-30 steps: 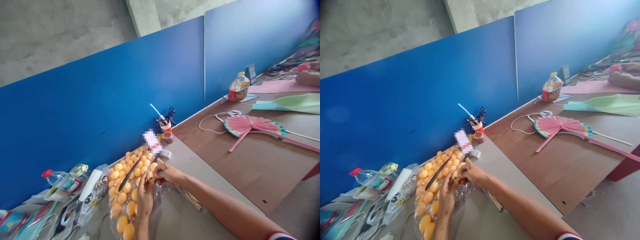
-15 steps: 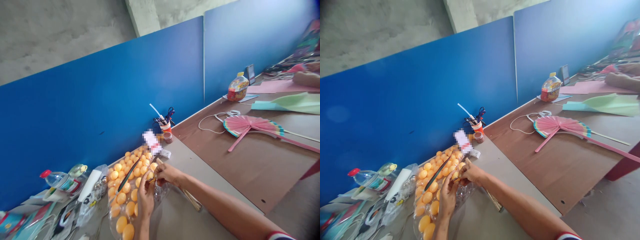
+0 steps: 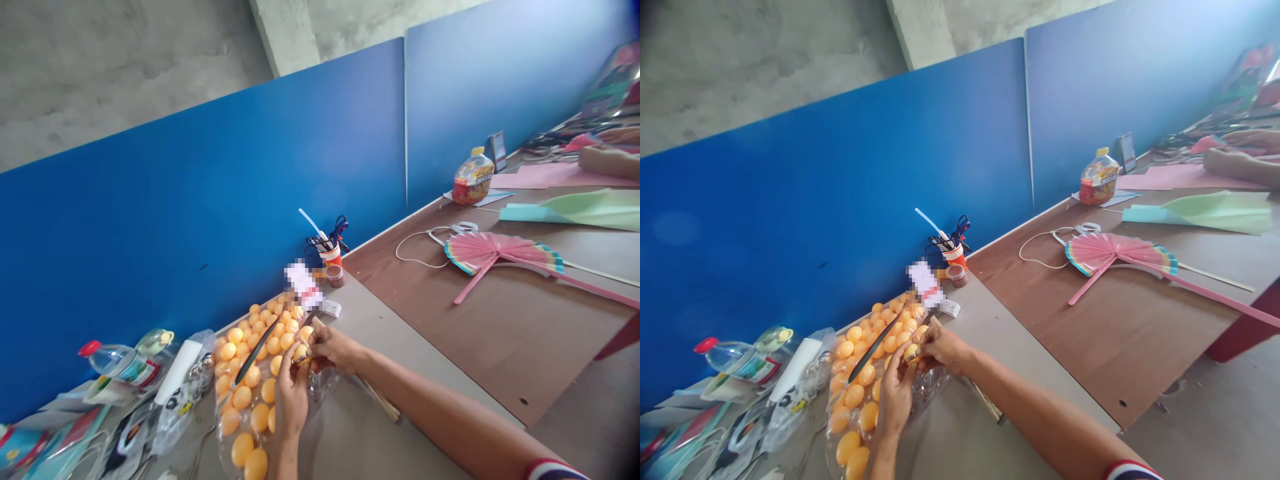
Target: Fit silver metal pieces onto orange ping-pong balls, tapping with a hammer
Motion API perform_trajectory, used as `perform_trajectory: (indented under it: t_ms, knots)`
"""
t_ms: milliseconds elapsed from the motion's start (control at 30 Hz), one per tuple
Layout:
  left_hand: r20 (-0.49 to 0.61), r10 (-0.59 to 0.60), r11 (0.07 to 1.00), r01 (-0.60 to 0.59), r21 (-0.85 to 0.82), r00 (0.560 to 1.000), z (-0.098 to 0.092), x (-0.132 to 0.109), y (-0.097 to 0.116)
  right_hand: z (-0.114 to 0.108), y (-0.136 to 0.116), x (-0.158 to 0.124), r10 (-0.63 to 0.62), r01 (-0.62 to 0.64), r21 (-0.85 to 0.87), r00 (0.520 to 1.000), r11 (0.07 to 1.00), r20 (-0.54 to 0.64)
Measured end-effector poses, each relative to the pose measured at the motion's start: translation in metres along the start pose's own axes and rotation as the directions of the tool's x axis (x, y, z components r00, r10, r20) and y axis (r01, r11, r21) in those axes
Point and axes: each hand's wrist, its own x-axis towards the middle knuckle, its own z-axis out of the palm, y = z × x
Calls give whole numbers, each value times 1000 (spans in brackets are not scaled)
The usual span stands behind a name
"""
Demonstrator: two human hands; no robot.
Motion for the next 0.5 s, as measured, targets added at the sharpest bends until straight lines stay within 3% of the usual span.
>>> perform_trajectory:
  t_ms: [133,233,300,367,433,500]
  knots:
    - [-53,-74,996,71,-57,996,-5,2,9,-8,1,6,-47,47,8,998,999,-46]
    - [-134,-156,985,144,-98,979,-11,3,13,-10,9,9,-185,152,-359,981,921,-57]
    - [-154,-199,974,178,-143,968,-14,4,12,-8,17,7,-294,249,-645,955,722,39]
    - [-142,-224,960,193,-200,964,-15,4,9,-4,26,2,-374,353,-811,910,466,181]
    - [-126,-235,948,199,-249,964,-14,4,5,1,32,-4,-323,377,-896,900,235,294]
    - [-115,-243,943,206,-262,963,-12,4,2,4,34,-8,-253,388,-919,897,65,361]
